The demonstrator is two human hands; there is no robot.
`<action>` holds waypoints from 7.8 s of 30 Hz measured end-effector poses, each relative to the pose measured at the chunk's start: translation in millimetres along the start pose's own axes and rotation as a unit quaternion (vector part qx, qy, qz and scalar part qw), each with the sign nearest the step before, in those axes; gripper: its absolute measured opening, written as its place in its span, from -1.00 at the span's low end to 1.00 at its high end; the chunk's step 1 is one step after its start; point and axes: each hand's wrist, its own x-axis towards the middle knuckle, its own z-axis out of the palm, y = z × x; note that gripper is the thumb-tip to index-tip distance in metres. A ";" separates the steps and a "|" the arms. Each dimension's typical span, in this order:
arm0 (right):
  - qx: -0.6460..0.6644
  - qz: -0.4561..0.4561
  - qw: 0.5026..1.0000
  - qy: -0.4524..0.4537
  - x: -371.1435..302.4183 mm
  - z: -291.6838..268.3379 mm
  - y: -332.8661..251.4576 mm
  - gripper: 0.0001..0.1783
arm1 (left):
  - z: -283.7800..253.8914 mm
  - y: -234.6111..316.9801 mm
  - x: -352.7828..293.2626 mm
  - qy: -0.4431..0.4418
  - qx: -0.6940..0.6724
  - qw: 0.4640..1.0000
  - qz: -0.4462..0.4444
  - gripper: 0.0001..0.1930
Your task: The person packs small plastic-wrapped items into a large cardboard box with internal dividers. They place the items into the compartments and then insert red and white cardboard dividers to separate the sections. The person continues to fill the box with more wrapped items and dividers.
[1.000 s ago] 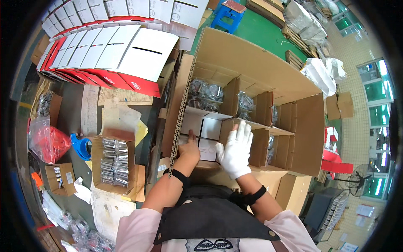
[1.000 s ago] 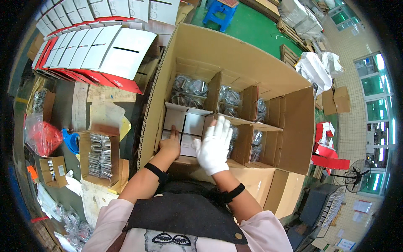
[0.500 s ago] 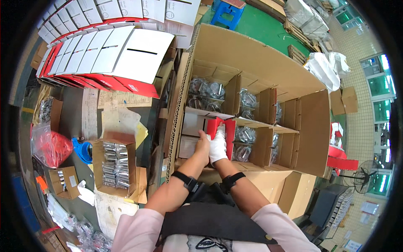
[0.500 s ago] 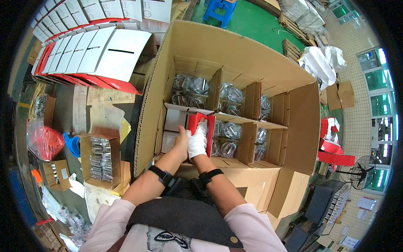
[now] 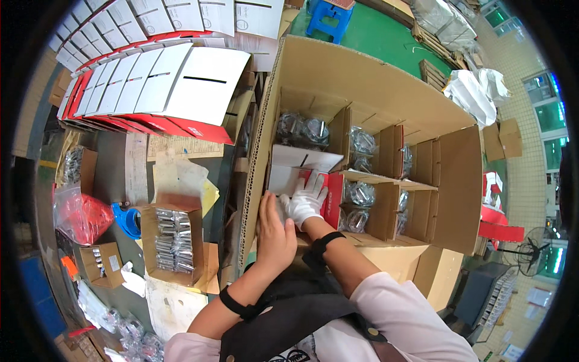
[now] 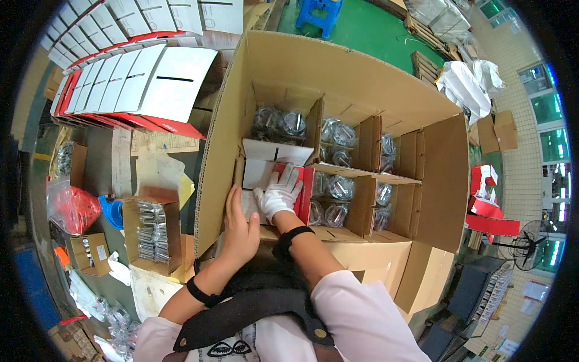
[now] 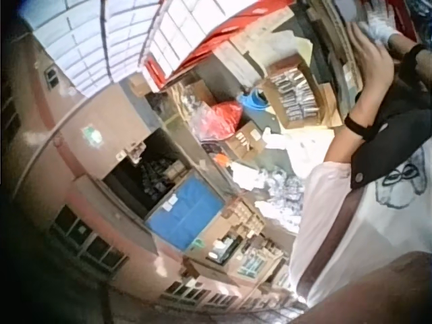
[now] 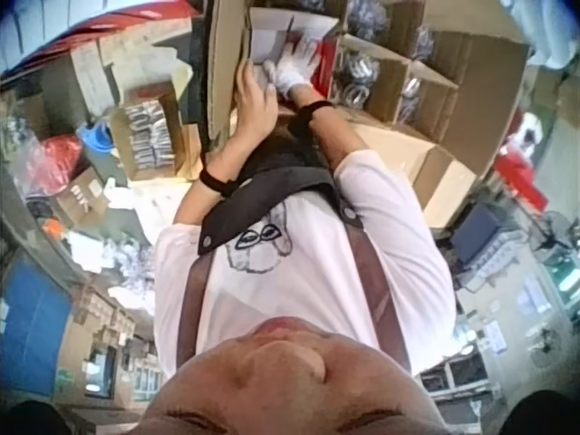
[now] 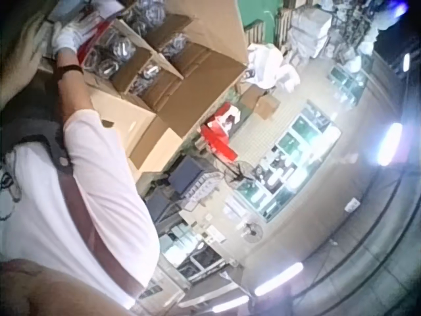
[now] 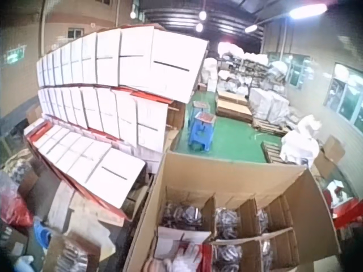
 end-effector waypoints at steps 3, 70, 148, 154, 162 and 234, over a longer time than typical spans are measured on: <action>-0.020 -0.035 0.998 -0.041 -8.9 -10.4 5.4 -0.07 | 14.9 -15.9 17.2 0.011 -0.079 0.992 -0.099 -0.43; -0.150 -0.294 0.890 0.314 -33.2 -66.4 210.2 -0.29 | 251.1 -50.9 49.6 -0.334 0.269 0.897 -0.102 -0.60; 0.298 0.032 0.952 -0.058 7.4 -21.1 152.9 -0.23 | 199.2 -8.8 24.4 -0.095 -0.077 0.976 -0.182 -0.23; 0.714 0.265 0.636 -0.124 -24.6 -51.2 168.5 -0.34 | 200.9 26.2 44.2 -0.153 0.094 0.950 -0.257 -0.21; 0.399 -0.225 0.872 0.175 -148.8 -115.4 247.4 -0.56 | 248.6 17.0 48.5 -0.089 0.296 0.939 -0.149 -0.11; 0.233 0.053 0.909 0.343 -75.0 -120.6 369.3 -0.53 | 349.4 113.7 20.0 -0.486 0.460 0.739 0.073 -0.41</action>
